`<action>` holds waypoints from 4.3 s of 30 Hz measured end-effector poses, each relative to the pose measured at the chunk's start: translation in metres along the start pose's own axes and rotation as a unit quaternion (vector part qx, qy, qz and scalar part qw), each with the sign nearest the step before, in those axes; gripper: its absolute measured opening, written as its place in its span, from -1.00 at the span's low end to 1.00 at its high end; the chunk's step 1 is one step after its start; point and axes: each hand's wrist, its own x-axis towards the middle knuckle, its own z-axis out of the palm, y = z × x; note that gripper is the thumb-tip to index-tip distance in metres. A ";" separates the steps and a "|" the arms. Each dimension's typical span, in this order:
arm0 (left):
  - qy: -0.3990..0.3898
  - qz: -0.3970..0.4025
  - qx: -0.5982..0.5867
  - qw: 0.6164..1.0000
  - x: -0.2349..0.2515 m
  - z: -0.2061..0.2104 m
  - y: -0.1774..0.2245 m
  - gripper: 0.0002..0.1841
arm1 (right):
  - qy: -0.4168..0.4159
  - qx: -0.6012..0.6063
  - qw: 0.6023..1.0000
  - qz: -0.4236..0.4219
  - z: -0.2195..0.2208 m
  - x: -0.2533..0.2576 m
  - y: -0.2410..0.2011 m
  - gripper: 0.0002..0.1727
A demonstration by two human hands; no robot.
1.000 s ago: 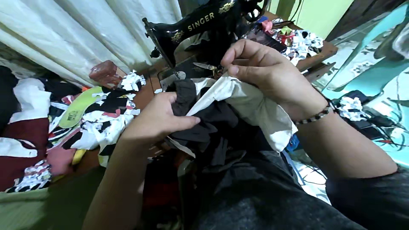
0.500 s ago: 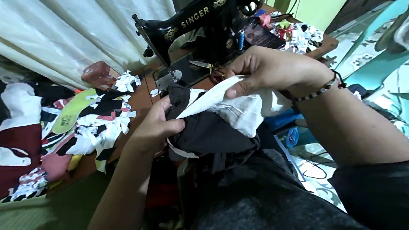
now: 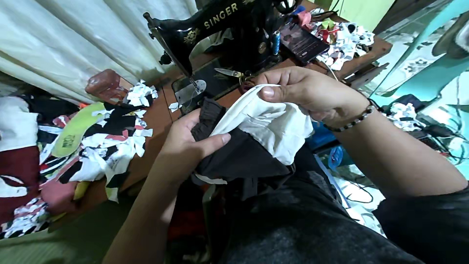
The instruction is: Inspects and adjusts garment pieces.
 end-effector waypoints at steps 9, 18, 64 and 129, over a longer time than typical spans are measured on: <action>0.070 0.012 -0.015 0.997 -0.002 0.007 -0.006 -0.82 | -0.015 -0.270 0.962 0.043 0.005 -0.010 0.002 -0.87; 0.081 -0.022 -0.096 0.992 -0.005 0.014 -0.006 -0.80 | 0.032 -0.034 0.999 0.018 -0.006 -0.013 0.027 -0.77; -0.131 0.071 -0.507 0.849 -0.033 0.044 -0.073 -0.61 | 0.176 0.081 0.978 -0.075 0.045 -0.030 0.064 -0.94; -0.018 0.022 -0.383 0.923 -0.026 0.051 -0.051 -0.80 | 0.192 -0.424 0.794 -0.392 0.063 -0.052 0.095 -0.96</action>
